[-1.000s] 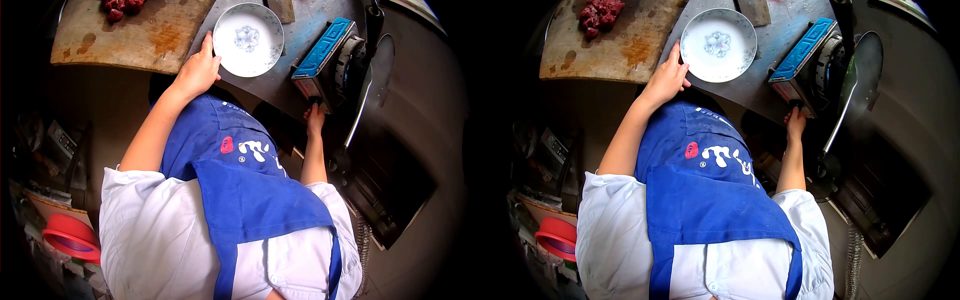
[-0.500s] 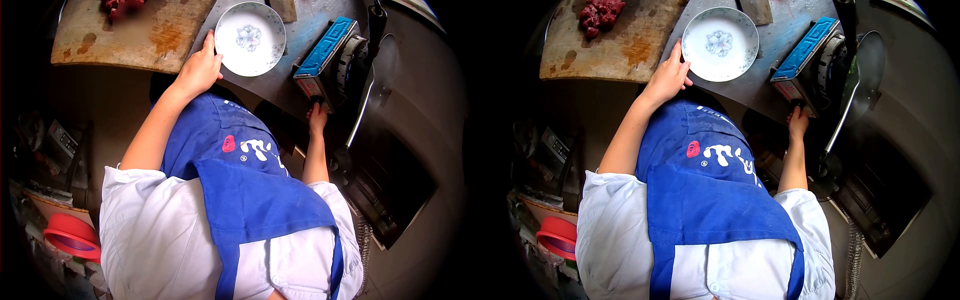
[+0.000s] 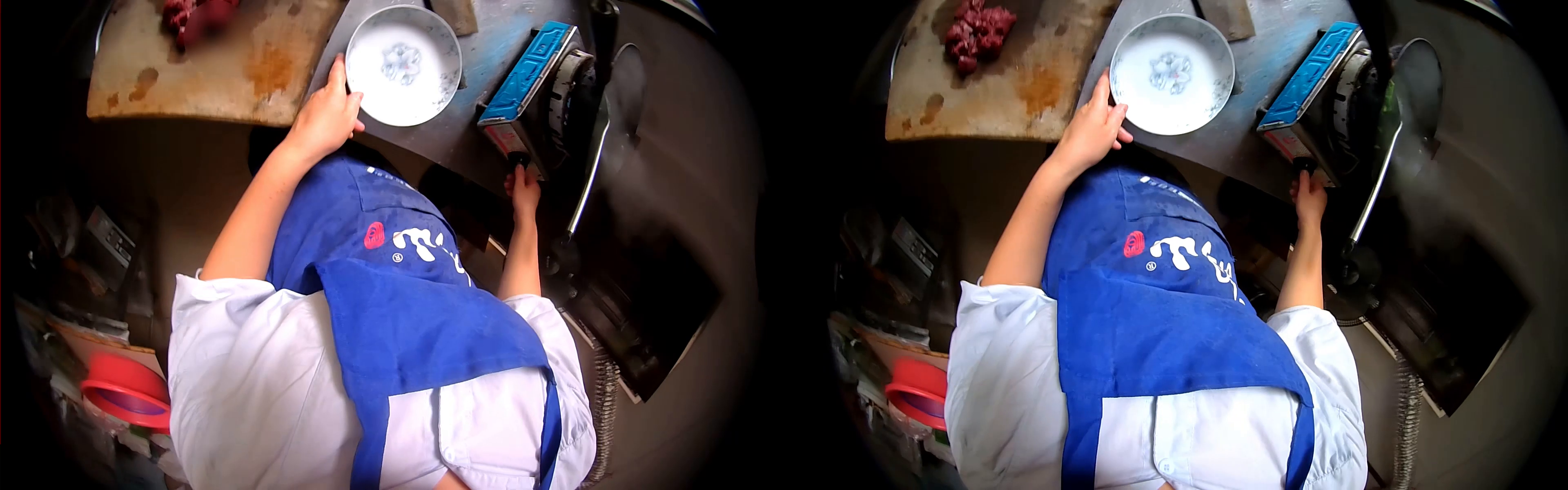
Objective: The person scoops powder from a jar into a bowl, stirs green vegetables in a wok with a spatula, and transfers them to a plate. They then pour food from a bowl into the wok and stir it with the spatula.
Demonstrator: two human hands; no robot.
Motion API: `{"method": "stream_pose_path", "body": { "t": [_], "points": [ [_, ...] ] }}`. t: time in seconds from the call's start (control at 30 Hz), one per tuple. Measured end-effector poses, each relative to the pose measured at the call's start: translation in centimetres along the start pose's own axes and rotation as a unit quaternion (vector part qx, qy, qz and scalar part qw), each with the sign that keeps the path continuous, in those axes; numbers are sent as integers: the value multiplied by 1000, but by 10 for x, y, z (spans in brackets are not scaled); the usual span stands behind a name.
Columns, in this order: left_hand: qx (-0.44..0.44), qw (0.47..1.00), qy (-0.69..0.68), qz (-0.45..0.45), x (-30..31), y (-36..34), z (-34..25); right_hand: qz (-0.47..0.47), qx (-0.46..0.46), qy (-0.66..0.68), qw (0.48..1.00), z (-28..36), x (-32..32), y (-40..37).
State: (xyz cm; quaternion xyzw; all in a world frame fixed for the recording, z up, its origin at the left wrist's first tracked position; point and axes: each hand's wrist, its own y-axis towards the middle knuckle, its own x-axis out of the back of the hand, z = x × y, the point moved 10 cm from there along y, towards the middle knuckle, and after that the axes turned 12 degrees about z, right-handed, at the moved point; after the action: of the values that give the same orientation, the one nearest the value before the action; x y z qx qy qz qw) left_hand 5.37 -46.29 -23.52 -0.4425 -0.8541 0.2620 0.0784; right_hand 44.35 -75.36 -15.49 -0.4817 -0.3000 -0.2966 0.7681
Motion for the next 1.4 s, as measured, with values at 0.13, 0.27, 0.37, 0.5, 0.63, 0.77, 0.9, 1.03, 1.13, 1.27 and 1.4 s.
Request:
{"method": "stream_pose_path", "body": {
  "t": [0.13,0.27,0.37,0.5,0.63,0.77,0.9,1.03,1.13,1.27,1.4],
  "points": [
    [-27,996,-88,-9,0,5,-5,52,-54,450,890,-17,30,-38],
    [-45,996,-65,-48,5,26,15,220,39,665,713,87,56,-111],
    [-70,994,-69,-39,7,29,12,311,40,584,749,82,107,-98],
    [0,990,-137,13,3,26,16,132,-38,134,981,112,219,-119],
    [31,990,-121,68,5,16,17,87,-26,-170,981,177,292,-176],
    [67,984,-134,96,6,-21,-6,62,-70,-326,941,218,313,-205],
    [96,983,-126,90,16,-44,-22,99,-55,-414,903,242,299,-197],
    [47,986,-122,108,13,-57,-63,107,83,-409,902,252,258,-134],
    [69,990,-94,79,17,-59,-73,55,53,-272,959,232,278,-105],
    [-11,982,-163,97,0,-63,-99,84,100,-277,952,234,290,-137],
    [15,994,-95,46,9,-50,-94,19,129,-284,950,254,257,-132]
  ]
}}
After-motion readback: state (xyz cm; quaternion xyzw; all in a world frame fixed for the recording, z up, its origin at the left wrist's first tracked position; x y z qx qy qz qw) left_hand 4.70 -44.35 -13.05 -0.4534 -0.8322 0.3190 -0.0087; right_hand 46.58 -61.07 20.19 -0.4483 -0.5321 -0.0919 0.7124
